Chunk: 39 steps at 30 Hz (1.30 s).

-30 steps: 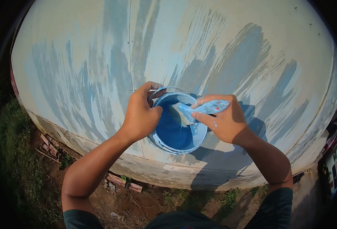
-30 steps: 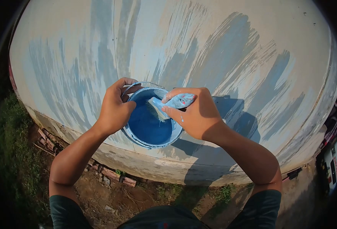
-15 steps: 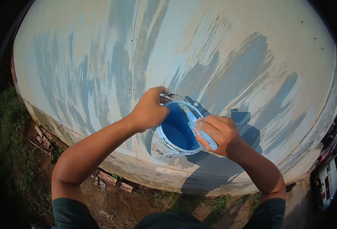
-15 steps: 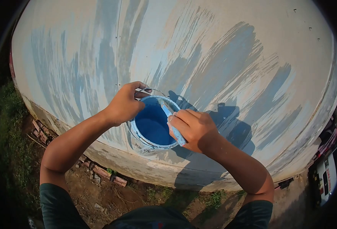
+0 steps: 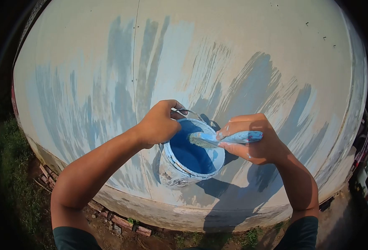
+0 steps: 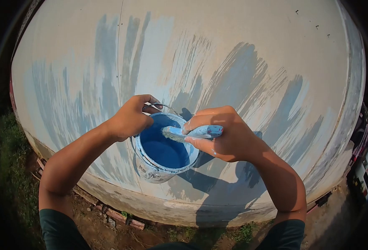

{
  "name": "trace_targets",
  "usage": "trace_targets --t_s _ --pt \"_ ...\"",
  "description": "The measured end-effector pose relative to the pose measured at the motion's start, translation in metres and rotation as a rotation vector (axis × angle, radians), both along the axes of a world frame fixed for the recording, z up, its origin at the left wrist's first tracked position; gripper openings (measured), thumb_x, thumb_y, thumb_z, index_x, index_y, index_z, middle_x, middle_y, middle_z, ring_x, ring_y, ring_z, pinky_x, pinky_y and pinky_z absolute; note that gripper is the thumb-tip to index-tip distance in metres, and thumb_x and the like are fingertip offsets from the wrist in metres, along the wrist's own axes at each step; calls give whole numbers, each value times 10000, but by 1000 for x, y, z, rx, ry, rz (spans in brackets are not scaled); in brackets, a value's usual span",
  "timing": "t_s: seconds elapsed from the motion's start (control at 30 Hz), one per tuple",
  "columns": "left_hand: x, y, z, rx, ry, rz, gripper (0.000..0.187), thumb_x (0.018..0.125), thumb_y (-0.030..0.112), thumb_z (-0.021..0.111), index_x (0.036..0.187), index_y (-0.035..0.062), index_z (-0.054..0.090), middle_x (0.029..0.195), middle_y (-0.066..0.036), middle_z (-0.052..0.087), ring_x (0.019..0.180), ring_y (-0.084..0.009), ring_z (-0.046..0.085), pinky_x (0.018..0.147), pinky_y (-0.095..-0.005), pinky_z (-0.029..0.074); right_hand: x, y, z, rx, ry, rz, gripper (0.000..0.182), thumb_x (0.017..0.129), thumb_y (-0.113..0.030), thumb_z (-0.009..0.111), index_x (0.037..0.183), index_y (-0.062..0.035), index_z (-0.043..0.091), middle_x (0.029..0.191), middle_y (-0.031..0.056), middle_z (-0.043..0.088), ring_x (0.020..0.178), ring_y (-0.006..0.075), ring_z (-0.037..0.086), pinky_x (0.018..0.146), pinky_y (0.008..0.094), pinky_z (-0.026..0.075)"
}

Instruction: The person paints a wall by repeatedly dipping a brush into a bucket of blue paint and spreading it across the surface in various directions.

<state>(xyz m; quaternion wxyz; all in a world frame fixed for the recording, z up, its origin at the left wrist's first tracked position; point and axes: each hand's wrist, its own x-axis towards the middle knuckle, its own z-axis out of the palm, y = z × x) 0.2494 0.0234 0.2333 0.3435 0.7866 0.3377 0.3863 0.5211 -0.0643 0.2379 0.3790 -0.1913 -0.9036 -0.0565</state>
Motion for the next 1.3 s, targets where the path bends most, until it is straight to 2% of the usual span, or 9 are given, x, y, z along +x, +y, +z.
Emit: trace_targets --t_s 0.3,0.47,0.6,0.73,0.83,0.97,1.03,1.2,1.3 --pt "4 17 70 -38 40 46 539 772 -165 556 1309 -133 563 1195 -287 696 882 -262 726 705 -302 610 -3 -27 78 29 123 -201 203 871 -149 843 1022 -19 802 944 151 790 816 241 748 731 344 593" --pt "10 32 85 -16 -13 117 457 787 -153 565 1240 -136 614 1111 -255 701 764 -200 661 611 -293 541 -5 36 142 319 217 -209 172 904 -104 815 1060 -30 805 1009 150 791 828 242 747 801 351 613" --pt "11 24 103 3 9 167 461 776 -154 562 1233 -136 621 1093 -243 700 777 -207 664 628 -298 545 -3 99 179 772 14 -424 229 856 -40 816 1082 -68 790 1022 142 781 889 279 756 761 376 625" --pt "0 21 95 -3 2 215 486 761 -159 552 1243 -140 613 1089 -241 700 807 -228 685 648 -311 559 -3 134 149 1003 -272 -649 262 817 -32 813 1068 -98 778 950 121 761 915 301 747 754 397 627" --pt "-17 11 83 -13 -15 241 497 762 -160 547 1257 -155 598 1138 -279 703 843 -252 709 676 -324 583 -14 115 109 817 -459 -577 216 830 -20 794 1029 -101 775 913 122 747 882 293 742 756 413 621" --pt "-37 -5 71 -3 71 237 553 751 -157 547 1303 -190 560 1267 -379 660 1016 -364 737 791 -349 625 -21 90 112 674 -368 -472 207 832 -11 786 1018 -101 773 902 120 741 879 291 741 755 421 617" --pt "-40 -11 67 27 143 239 583 739 -145 557 1320 -195 549 1299 -408 636 1096 -425 721 847 -378 633 -16 92 141 858 -299 -561 219 837 -13 786 1032 -112 774 913 112 748 885 284 740 749 410 615" --pt "-45 -25 59 18 142 243 595 728 -134 562 1320 -191 550 1299 -406 638 1125 -432 707 859 -391 634 0 128 183 980 -53 -627 270 836 -14 783 1082 -123 757 963 101 749 903 281 734 764 409 621" --pt "-49 -23 53 9 129 233 605 725 -131 564 1327 -187 546 1301 -398 641 1136 -426 702 856 -389 634 -6 142 143 965 -277 -614 257 844 -19 781 1084 -101 746 988 107 747 916 280 734 787 405 624"
